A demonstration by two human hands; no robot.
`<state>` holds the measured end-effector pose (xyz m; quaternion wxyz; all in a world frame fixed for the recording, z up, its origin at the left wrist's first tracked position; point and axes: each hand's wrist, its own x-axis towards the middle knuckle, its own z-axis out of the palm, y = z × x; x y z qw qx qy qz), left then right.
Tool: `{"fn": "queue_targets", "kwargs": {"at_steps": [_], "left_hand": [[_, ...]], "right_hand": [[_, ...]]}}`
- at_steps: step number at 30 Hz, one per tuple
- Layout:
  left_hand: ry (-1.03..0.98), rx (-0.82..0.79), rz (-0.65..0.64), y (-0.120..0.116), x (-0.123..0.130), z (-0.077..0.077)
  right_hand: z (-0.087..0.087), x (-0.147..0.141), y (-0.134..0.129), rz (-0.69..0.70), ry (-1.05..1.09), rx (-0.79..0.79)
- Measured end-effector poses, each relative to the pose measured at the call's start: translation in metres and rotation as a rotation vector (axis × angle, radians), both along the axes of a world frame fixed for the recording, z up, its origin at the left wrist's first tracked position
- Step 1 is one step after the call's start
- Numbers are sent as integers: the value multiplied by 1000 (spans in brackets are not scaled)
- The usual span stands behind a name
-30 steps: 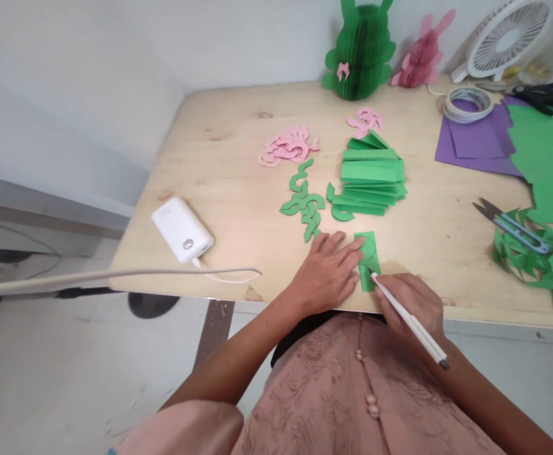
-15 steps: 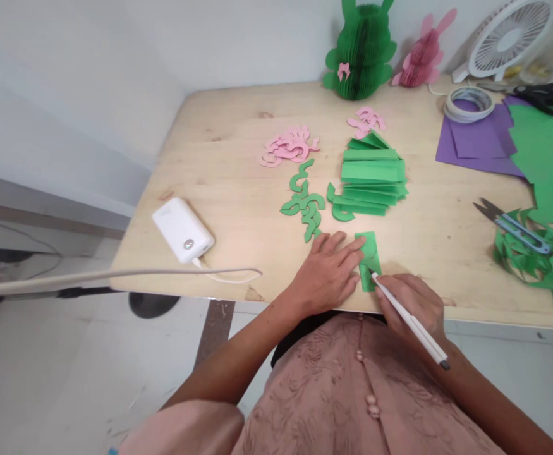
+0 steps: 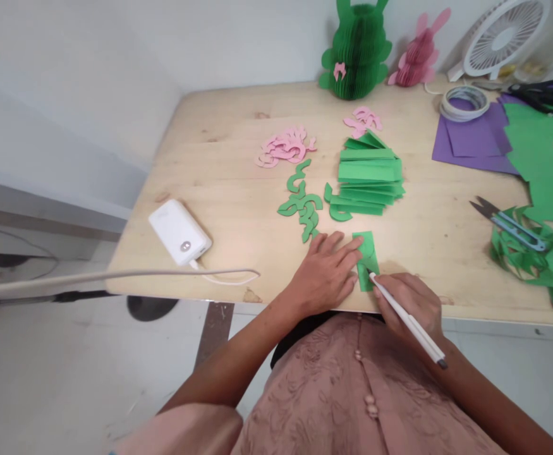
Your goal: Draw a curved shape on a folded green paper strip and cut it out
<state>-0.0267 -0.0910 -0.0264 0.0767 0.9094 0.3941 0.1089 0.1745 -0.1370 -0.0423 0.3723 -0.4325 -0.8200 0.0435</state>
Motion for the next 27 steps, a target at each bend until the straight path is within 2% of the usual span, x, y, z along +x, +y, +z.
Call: {"fn": "queue_targets", "kwargs": {"at_steps": [27], "left_hand": [[0, -6, -3, 0, 0, -1]], "right_hand": [[3, -2, 0, 18, 2, 5]]}}
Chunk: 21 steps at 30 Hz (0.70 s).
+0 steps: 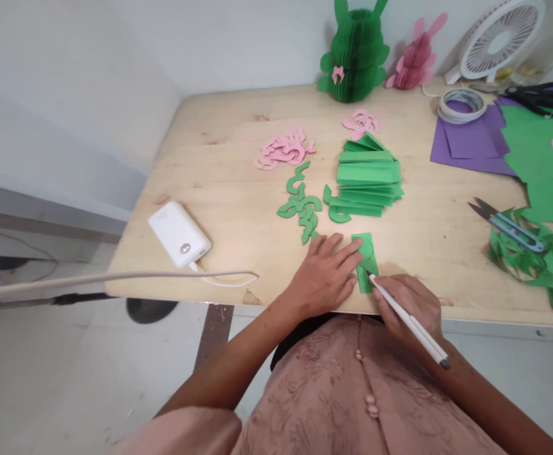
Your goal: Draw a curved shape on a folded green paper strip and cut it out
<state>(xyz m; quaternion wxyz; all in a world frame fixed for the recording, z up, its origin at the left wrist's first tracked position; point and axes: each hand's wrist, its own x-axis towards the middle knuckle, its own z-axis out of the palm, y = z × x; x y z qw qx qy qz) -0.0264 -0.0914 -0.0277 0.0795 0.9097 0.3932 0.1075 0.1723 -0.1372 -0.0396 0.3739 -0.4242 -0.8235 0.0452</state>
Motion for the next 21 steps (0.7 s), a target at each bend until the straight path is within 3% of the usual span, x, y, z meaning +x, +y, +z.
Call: {"fn": "queue_targets", "kwargs": {"at_steps": [21], "left_hand": [[21, 3, 0, 0, 0, 0]], "right_hand": [[0, 1, 0, 2, 7, -17]]}}
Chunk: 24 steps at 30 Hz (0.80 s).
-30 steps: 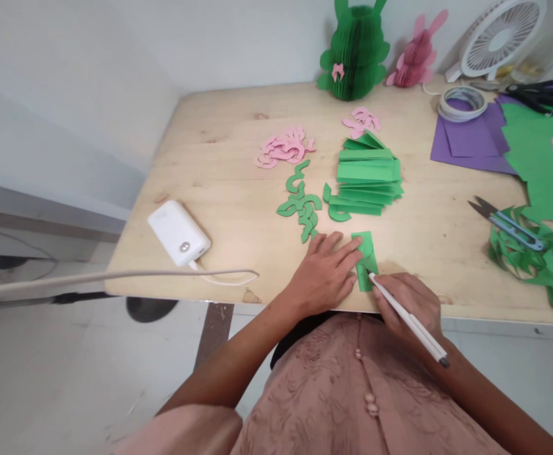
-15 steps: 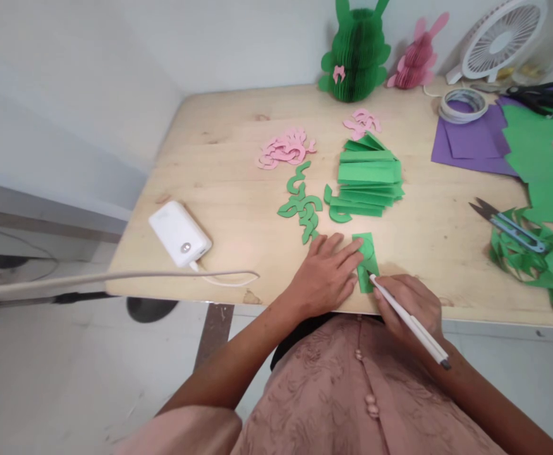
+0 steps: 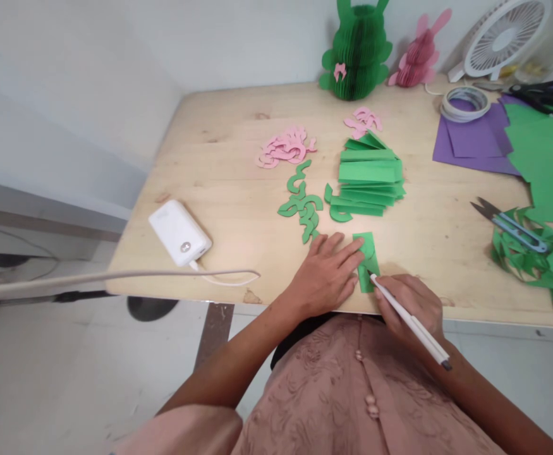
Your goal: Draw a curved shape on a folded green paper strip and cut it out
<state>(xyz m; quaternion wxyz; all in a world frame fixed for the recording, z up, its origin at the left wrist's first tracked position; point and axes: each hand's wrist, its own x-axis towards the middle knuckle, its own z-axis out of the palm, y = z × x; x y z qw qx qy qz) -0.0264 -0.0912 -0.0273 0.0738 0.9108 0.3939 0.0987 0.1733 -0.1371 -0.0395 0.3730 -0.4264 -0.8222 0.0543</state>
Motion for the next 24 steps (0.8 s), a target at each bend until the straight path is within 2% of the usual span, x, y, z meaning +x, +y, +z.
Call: {"fn": "queue_targets", "kwargs": {"at_steps": [24], "left_hand": [[3, 5, -4, -1, 0, -1]], "right_hand": [[1, -1, -1, -9, -25, 17]]}}
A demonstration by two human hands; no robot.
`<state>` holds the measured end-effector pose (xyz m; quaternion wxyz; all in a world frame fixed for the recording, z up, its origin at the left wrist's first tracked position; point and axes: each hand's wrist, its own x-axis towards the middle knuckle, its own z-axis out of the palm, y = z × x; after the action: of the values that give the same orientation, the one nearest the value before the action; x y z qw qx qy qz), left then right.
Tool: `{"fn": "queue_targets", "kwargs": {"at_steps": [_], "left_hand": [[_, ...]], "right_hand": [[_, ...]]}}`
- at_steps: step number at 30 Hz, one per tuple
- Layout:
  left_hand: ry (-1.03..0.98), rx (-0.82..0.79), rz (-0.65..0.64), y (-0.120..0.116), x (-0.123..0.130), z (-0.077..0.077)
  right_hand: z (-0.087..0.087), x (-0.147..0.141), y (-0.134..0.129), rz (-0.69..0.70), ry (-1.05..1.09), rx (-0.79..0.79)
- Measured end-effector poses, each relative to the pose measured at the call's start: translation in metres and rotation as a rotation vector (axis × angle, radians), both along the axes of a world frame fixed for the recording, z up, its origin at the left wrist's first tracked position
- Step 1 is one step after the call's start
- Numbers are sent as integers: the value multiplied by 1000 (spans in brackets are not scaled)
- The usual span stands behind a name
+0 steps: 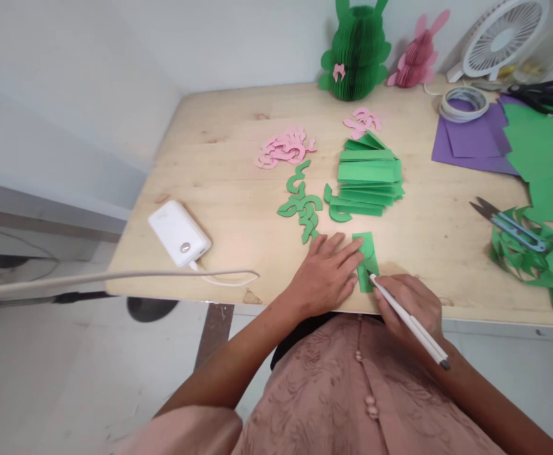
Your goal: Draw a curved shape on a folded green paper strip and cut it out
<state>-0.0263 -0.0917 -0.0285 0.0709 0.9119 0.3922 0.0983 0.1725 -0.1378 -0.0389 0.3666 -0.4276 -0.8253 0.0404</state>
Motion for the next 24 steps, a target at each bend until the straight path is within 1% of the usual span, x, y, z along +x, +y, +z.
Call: {"fn": "queue_targets", "kwargs": {"at_steps": [11, 24], "left_hand": [[17, 6, 0, 0, 0, 1], [6, 2, -4, 0, 0, 0]], "right_hand": [[-3, 1, 0, -13, 10, -10], [-2, 0, 1, -6, 16, 12]]}}
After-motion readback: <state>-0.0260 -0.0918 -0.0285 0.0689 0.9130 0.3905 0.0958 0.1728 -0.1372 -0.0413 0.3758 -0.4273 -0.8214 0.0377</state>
